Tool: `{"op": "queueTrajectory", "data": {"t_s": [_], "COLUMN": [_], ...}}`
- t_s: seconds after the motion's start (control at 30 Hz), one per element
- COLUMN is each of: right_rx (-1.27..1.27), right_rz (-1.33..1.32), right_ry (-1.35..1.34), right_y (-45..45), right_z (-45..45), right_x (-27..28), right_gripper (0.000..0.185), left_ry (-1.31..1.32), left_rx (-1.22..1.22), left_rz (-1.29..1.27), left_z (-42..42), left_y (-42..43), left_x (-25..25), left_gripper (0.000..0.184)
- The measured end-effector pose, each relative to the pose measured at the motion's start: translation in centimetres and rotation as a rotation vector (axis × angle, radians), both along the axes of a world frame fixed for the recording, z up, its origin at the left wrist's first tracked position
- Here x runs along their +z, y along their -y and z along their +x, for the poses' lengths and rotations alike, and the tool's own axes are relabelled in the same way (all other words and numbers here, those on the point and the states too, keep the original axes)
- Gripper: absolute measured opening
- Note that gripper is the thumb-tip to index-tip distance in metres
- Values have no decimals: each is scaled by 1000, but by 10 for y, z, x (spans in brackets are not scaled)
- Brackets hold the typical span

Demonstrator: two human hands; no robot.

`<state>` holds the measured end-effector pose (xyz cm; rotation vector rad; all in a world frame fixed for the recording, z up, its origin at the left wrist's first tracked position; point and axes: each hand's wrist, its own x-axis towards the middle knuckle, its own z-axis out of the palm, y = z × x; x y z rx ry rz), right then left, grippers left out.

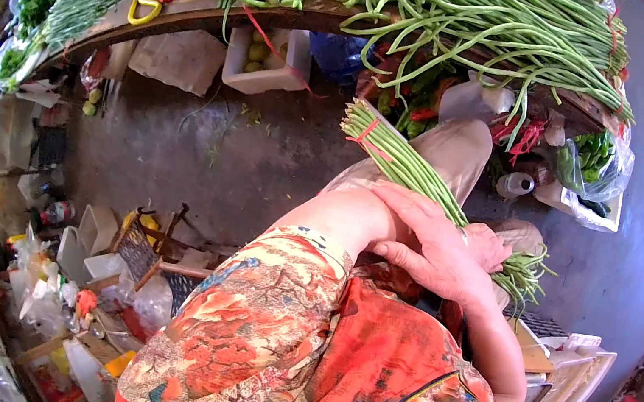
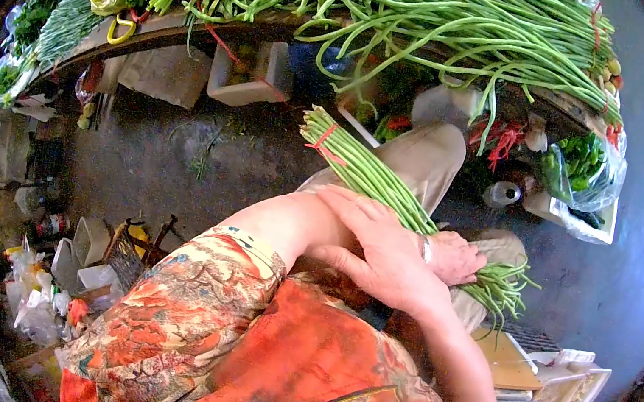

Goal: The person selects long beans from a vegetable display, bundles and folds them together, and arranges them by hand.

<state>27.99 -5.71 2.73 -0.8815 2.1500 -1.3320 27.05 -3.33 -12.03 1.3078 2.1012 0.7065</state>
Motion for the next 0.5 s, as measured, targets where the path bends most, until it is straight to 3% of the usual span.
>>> {"op": "queueTrajectory", "data": {"t_s": [0.5], "right_rx": [120], "right_rz": [-105], "right_ry": [-95], "right_y": [25], "right_z": [-3], "right_x": [26], "right_gripper": [54], "left_ry": [-15], "left_rx": [23], "left_rz": [-20], "left_z": [4], "left_y": [8], "left_x": [1], "left_gripper": [34]}}
